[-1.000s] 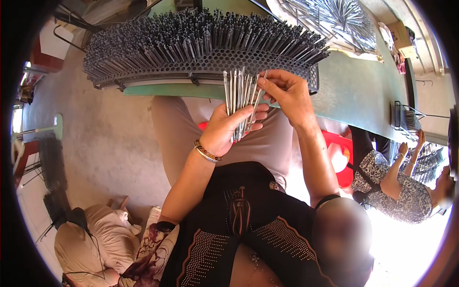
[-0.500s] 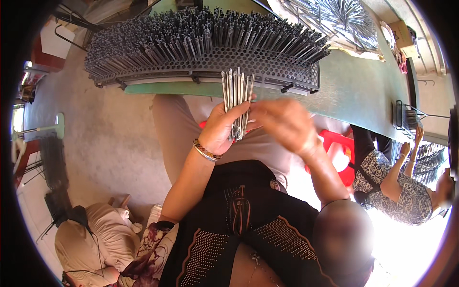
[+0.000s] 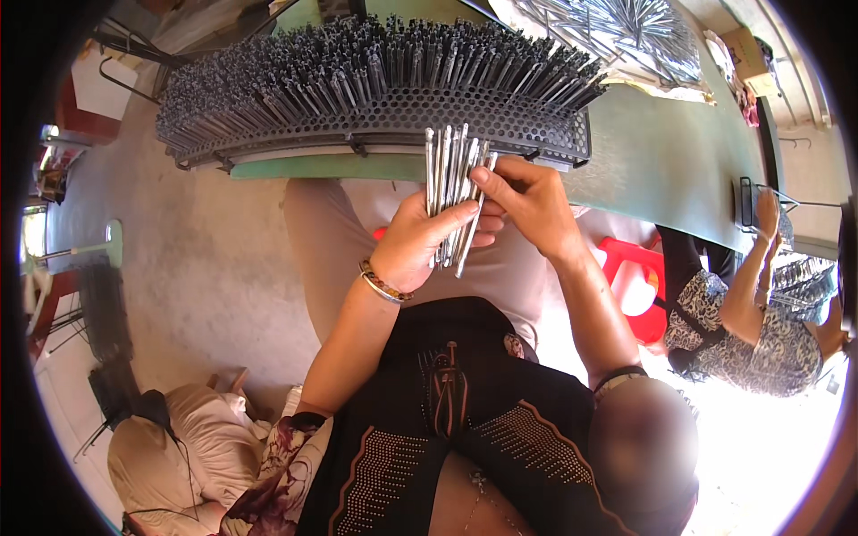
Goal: Manually sorting and inserting small metal rods into an organizing rack at a workbench.
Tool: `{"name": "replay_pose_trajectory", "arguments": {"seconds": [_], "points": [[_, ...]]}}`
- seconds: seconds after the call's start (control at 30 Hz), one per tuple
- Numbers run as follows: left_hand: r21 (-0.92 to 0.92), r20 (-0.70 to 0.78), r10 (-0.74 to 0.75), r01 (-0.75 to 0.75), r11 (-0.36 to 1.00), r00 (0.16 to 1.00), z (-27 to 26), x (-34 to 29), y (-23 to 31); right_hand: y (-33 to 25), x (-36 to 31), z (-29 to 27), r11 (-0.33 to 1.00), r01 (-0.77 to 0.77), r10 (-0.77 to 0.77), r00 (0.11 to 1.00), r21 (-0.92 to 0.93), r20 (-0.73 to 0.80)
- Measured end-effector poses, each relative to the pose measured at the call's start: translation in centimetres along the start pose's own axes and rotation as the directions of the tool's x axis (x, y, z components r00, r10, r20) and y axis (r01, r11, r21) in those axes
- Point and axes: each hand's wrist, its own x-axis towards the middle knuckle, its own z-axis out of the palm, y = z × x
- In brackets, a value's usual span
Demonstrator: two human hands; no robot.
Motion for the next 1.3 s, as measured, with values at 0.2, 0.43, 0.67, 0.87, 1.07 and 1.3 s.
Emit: {"name": "replay_pose_trajectory", "arguments": {"seconds": [0.2, 0.43, 0.67, 0.87, 1.07, 1.3], "points": [[-0.071, 0.080, -0.008, 0.014, 0.997, 0.997, 0.1, 0.2, -0.2, -0.4, 0.5, -0.1, 0.873, -0.252, 0.222, 0.968, 0.418, 0.121], [-0.026, -0.004, -0.013, 0.013, 1.000, 1.000, -0.3, 0.3, -0.5, 0.2, 0.6, -0.5, 0.893, -0.242, 0.222, 0.970, 0.380, 0.096], [-0.034, -0.067, 0.087, -0.090, 0.995, 0.994, -0.1, 0.8, -1.4, 0.7, 0.6, -0.8, 0.926, -0.212, 0.193, 0.977, 0.313, 0.091], [-0.004, -0.175, 0.134, -0.136, 0.991, 0.975, -0.3, 0.7, -1.5, 0.1, 0.5, -0.9, 0.948, -0.149, 0.156, 0.988, 0.282, -0.002], [-0.119, -0.203, 0.201, -0.228, 0.966, 0.958, -0.5, 0.6, -0.8, -3.3, 2.3, -3.4, 0.934, 0.194, -0.109, 0.954, 0.299, -0.278], [-0.079, -0.164, 0.124, -0.138, 0.987, 0.979, 0.0, 0.4, -1.2, -3.6, 7.7, -3.9, 0.854, 0.513, -0.430, 0.789, 0.087, -0.439]]}}
